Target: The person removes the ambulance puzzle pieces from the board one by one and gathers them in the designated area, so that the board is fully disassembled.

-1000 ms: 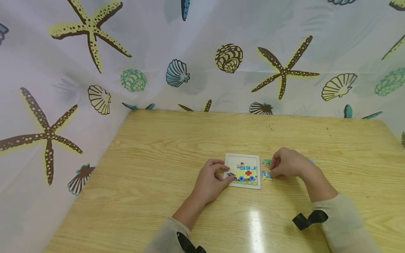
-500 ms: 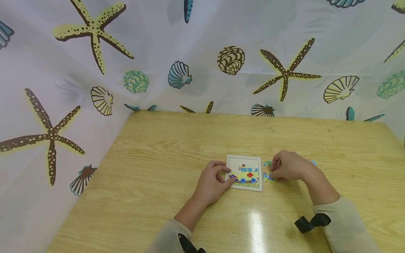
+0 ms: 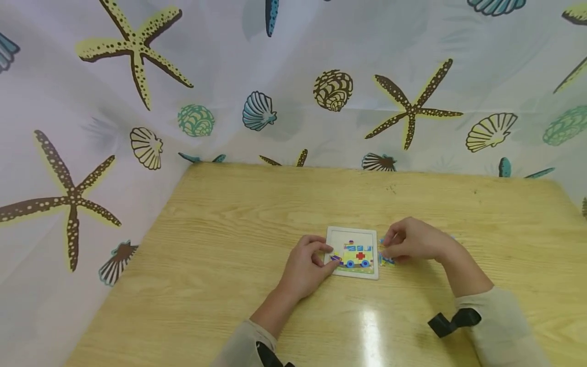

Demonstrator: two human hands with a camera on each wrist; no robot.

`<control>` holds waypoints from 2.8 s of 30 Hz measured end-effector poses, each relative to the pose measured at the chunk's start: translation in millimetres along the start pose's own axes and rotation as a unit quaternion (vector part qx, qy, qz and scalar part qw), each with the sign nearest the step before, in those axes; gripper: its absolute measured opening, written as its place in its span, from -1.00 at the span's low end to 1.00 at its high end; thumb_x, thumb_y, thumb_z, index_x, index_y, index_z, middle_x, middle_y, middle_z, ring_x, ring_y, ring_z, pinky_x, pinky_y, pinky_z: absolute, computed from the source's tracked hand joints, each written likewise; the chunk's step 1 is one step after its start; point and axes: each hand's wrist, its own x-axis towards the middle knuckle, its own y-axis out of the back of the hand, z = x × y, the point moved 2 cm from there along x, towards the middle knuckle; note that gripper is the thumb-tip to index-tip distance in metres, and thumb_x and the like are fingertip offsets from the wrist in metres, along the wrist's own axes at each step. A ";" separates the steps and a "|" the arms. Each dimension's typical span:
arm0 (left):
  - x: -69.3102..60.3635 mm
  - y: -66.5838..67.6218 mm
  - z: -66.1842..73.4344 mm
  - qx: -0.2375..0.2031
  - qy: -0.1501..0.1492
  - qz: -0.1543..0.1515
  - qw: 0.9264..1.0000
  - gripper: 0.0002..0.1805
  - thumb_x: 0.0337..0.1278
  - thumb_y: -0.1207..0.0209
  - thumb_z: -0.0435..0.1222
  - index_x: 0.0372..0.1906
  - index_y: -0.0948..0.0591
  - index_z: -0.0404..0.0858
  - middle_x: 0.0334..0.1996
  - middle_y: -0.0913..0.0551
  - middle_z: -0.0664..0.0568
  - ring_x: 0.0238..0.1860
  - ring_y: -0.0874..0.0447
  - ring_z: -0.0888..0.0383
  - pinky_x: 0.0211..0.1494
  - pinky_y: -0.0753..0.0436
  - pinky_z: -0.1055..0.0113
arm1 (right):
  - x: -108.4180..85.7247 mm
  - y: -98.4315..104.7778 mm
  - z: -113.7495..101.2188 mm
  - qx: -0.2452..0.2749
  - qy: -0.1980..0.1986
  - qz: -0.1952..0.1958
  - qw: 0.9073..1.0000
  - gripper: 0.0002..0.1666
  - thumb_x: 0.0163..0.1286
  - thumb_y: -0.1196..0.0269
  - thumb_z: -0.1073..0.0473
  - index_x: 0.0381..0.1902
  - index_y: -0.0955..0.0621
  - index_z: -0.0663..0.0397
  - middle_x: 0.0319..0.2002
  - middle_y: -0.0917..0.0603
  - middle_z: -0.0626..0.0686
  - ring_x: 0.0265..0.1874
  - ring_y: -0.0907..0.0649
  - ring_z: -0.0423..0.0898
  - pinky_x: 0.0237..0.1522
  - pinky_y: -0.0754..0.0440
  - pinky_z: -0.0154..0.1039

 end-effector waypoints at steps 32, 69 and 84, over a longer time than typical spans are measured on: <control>-1.3 1.5 -1.9 -0.001 -0.016 -0.005 1.000 -0.76 0.13 -0.41 -0.19 -0.17 -0.75 -0.24 0.14 -0.55 -0.02 -0.39 -0.53 0.31 -0.26 -0.57 0.50 | 36.9 -35.1 -32.1 -0.005 0.024 -0.015 1.000 -0.69 0.34 -0.34 0.22 -0.02 -0.62 0.26 -0.35 -0.74 0.10 -0.45 -0.71 -0.11 -0.32 -0.69 -0.23; -3.1 1.2 -2.2 0.004 -0.018 -0.002 1.000 -0.76 0.11 -0.42 -0.19 -0.18 -0.74 -0.24 0.14 -0.55 -0.02 -0.38 -0.52 0.32 -0.29 -0.55 0.49 | 32.6 -48.1 -30.7 -0.038 0.018 0.034 0.999 -0.57 0.24 -0.45 0.21 0.00 -0.54 0.19 -0.05 -0.61 0.16 -0.13 -0.62 -0.01 -0.08 -0.62 -0.15; -3.2 -1.2 -3.4 -0.004 -0.019 -0.001 1.000 -0.77 0.11 -0.42 -0.20 -0.19 -0.74 -0.25 0.14 -0.55 -0.02 -0.38 -0.53 0.31 -0.28 -0.55 0.49 | 27.5 -42.9 -25.7 0.035 0.043 0.031 0.998 -0.79 0.41 -0.27 0.25 -0.11 -0.51 0.25 -0.26 -0.60 0.15 -0.42 -0.68 -0.06 -0.32 -0.68 -0.19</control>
